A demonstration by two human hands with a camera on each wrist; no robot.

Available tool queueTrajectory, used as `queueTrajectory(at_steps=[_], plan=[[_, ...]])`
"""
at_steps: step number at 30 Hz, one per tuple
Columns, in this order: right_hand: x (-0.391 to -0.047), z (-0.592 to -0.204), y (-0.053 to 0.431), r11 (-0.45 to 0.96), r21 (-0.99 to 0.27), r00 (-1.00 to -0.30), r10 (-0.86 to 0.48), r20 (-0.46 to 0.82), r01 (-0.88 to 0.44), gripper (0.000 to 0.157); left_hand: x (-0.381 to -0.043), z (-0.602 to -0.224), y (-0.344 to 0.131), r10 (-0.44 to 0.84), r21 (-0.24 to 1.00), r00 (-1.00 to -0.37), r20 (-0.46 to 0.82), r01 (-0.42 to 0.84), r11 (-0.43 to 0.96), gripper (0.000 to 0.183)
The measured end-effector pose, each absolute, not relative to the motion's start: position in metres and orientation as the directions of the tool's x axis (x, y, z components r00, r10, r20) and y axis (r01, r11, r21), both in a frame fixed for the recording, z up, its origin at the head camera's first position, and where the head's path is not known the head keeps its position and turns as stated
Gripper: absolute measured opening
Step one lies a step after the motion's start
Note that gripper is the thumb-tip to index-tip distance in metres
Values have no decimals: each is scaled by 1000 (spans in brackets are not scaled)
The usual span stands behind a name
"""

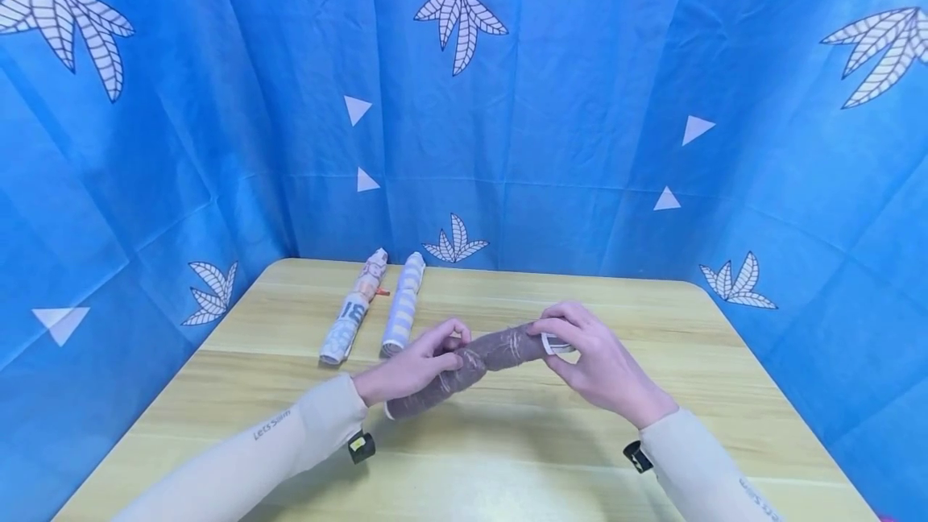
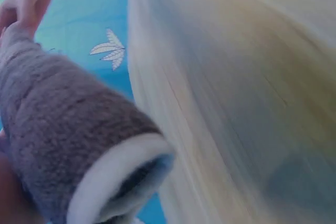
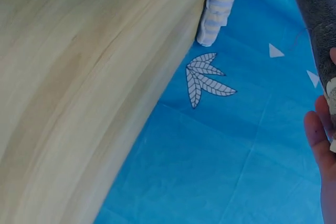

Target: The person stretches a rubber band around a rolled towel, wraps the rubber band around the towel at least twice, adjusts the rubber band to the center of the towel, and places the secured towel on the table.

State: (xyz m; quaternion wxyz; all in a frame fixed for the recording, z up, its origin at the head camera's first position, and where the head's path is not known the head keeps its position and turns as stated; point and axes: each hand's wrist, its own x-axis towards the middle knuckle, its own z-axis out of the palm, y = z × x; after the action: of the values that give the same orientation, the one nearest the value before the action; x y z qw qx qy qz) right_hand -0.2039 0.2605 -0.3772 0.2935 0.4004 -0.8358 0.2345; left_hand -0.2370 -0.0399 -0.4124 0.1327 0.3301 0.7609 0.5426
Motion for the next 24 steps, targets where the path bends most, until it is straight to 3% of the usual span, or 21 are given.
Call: queueTrajectory(at_steps=[4,8,11,16,24], plan=[[-204,-378,261,552,-259,-561,-494,664,-793,55,-229,-415,-35,615,768,-743,263,547,333,35],[-206,-380,261,513,-336,-584,-462,668,-790,52,-223,-418,-32,620,457,-655,432,752,475,44],[-208,-383,261,510,-358,-594,-434,678,-782,50,-223,-420,-30,633,307,-587,505,807,504,42],[-212,-386,261,523,-357,-593,-401,698,-774,45,-223,-418,-28,665,226,-548,507,829,511,39],[-213,-382,259,522,-379,-613,-405,679,-764,44,-224,-404,-25,734,242,-549,401,836,493,26]])
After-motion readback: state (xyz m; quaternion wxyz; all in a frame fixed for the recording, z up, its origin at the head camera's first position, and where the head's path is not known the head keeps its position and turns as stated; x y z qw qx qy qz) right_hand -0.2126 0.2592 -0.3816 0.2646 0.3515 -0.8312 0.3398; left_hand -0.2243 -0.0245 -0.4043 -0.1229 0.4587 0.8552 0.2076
